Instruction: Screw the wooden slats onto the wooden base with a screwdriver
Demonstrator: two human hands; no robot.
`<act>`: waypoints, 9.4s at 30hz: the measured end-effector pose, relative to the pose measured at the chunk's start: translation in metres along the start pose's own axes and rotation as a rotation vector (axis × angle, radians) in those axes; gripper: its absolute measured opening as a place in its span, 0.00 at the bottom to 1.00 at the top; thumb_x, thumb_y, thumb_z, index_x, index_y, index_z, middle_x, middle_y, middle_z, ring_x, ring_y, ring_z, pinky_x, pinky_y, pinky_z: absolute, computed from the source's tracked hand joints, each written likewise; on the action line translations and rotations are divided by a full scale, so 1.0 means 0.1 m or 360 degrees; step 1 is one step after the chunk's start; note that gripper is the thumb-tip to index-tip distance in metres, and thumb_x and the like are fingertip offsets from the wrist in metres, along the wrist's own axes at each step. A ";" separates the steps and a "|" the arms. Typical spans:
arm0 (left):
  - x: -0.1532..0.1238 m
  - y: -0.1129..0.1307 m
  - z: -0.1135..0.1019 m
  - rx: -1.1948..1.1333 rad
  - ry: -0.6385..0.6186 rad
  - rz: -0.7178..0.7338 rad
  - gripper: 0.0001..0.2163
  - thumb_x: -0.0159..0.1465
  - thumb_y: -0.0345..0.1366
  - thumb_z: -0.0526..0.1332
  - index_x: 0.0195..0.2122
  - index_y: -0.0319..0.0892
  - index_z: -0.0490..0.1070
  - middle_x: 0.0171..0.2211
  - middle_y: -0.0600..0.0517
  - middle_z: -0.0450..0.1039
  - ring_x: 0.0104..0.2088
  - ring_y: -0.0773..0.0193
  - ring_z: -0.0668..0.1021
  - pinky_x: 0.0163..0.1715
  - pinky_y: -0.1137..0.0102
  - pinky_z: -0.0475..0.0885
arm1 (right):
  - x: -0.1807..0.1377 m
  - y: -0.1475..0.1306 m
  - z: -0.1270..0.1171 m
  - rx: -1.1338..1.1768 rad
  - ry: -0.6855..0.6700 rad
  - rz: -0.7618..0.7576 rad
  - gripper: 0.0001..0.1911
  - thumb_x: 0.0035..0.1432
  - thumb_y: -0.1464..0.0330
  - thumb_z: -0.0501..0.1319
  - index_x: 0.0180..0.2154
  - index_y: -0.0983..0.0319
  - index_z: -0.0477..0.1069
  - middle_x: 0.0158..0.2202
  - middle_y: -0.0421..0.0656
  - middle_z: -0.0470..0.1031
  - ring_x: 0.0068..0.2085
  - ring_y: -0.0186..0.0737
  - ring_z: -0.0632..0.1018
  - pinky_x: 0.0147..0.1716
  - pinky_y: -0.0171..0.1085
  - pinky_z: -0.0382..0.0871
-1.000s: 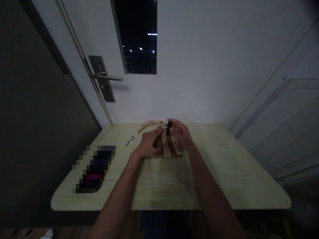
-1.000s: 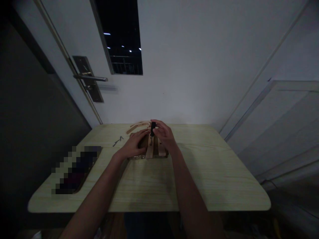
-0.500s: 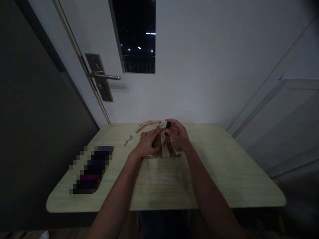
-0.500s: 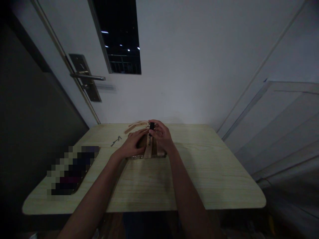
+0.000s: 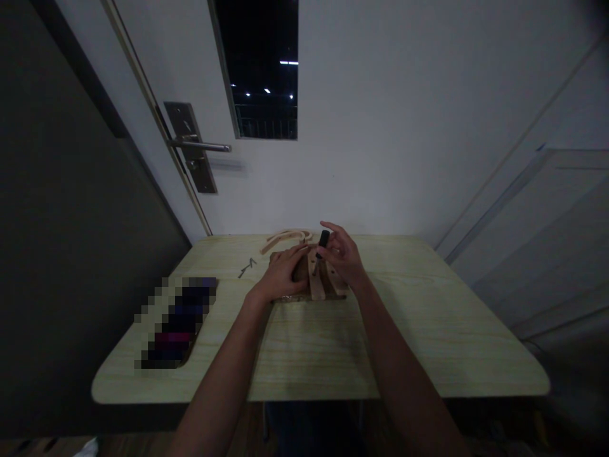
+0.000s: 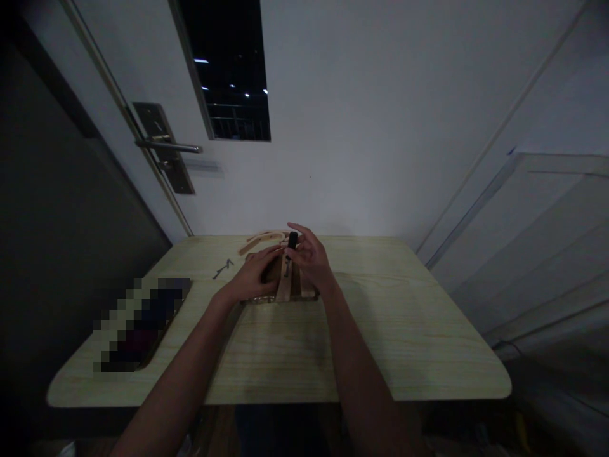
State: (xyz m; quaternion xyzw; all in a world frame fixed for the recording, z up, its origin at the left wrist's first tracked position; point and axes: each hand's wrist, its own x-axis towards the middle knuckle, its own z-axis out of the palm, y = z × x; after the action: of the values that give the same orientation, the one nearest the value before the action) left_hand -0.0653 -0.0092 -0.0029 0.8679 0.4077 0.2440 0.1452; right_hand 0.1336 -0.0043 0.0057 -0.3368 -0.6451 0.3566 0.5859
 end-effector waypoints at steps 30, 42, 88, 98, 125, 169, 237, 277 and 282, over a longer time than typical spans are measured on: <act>0.01 0.01 0.00 0.0025 0.0013 0.0021 0.37 0.57 0.39 0.64 0.69 0.44 0.57 0.70 0.40 0.59 0.68 0.40 0.64 0.64 0.44 0.60 | 0.02 -0.03 -0.03 0.0059 -0.0009 -0.0049 0.20 0.60 0.58 0.66 0.53 0.54 0.74 0.35 0.40 0.75 0.30 0.34 0.74 0.29 0.35 0.75; 0.01 -0.05 0.03 -0.0023 0.0048 0.0071 0.37 0.56 0.38 0.64 0.68 0.44 0.58 0.70 0.39 0.58 0.68 0.40 0.64 0.63 0.42 0.61 | -0.01 -0.01 0.00 0.0210 -0.0148 -0.0023 0.29 0.60 0.56 0.67 0.62 0.53 0.69 0.44 0.45 0.83 0.45 0.44 0.83 0.49 0.49 0.79; 0.00 -0.03 0.03 0.0001 0.0035 0.0041 0.36 0.57 0.38 0.64 0.68 0.46 0.58 0.70 0.40 0.58 0.69 0.42 0.63 0.64 0.44 0.59 | 0.00 -0.06 0.00 0.0075 -0.0085 -0.0022 0.21 0.56 0.56 0.69 0.51 0.53 0.74 0.43 0.43 0.79 0.43 0.42 0.80 0.46 0.45 0.78; 0.01 -0.03 0.02 -0.0006 0.0038 0.0049 0.36 0.57 0.38 0.63 0.68 0.44 0.58 0.70 0.39 0.59 0.68 0.41 0.64 0.63 0.43 0.61 | 0.00 0.01 0.01 0.0090 -0.0053 0.0033 0.33 0.53 0.55 0.72 0.59 0.51 0.67 0.42 0.42 0.78 0.39 0.41 0.80 0.42 0.43 0.79; 0.01 -0.04 0.00 -0.0013 0.0034 0.0075 0.37 0.56 0.37 0.64 0.68 0.45 0.58 0.70 0.40 0.60 0.67 0.41 0.66 0.63 0.43 0.62 | 0.00 -0.06 0.03 0.0274 -0.0292 0.0012 0.22 0.64 0.55 0.62 0.57 0.52 0.70 0.49 0.45 0.79 0.46 0.42 0.81 0.47 0.44 0.78; 0.01 -0.07 0.04 -0.0019 0.0088 0.0117 0.35 0.55 0.37 0.62 0.66 0.43 0.61 0.69 0.40 0.62 0.67 0.42 0.68 0.63 0.43 0.63 | 0.00 -0.01 -0.01 0.0252 -0.0283 0.0058 0.25 0.61 0.53 0.65 0.57 0.53 0.71 0.50 0.47 0.79 0.47 0.44 0.81 0.48 0.47 0.79; 0.01 -0.06 0.02 -0.0002 0.0056 0.0090 0.35 0.56 0.37 0.61 0.67 0.44 0.59 0.69 0.39 0.61 0.67 0.42 0.67 0.63 0.43 0.62 | 0.01 -0.04 0.05 0.0150 -0.0146 0.0048 0.22 0.53 0.57 0.72 0.49 0.51 0.75 0.42 0.41 0.79 0.40 0.40 0.79 0.44 0.43 0.78; 0.00 -0.09 0.04 -0.0035 0.0062 0.0113 0.36 0.56 0.37 0.61 0.68 0.42 0.59 0.70 0.39 0.60 0.68 0.42 0.66 0.64 0.43 0.61 | -0.03 -0.03 0.04 0.0172 -0.0163 -0.0001 0.24 0.54 0.58 0.72 0.49 0.51 0.67 0.41 0.39 0.74 0.39 0.37 0.77 0.38 0.38 0.76; 0.01 -0.08 0.03 -0.0021 0.0039 0.0088 0.37 0.55 0.36 0.62 0.68 0.41 0.59 0.70 0.38 0.60 0.68 0.41 0.65 0.64 0.43 0.61 | -0.02 -0.02 0.03 0.0220 -0.0215 0.0019 0.22 0.57 0.55 0.68 0.50 0.53 0.66 0.43 0.42 0.76 0.41 0.39 0.79 0.41 0.40 0.76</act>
State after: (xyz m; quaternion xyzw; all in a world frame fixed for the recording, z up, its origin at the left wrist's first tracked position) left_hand -0.0685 -0.0037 -0.0092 0.8748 0.3835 0.2613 0.1392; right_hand 0.1307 -0.0077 0.0065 -0.2746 -0.6549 0.4256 0.5609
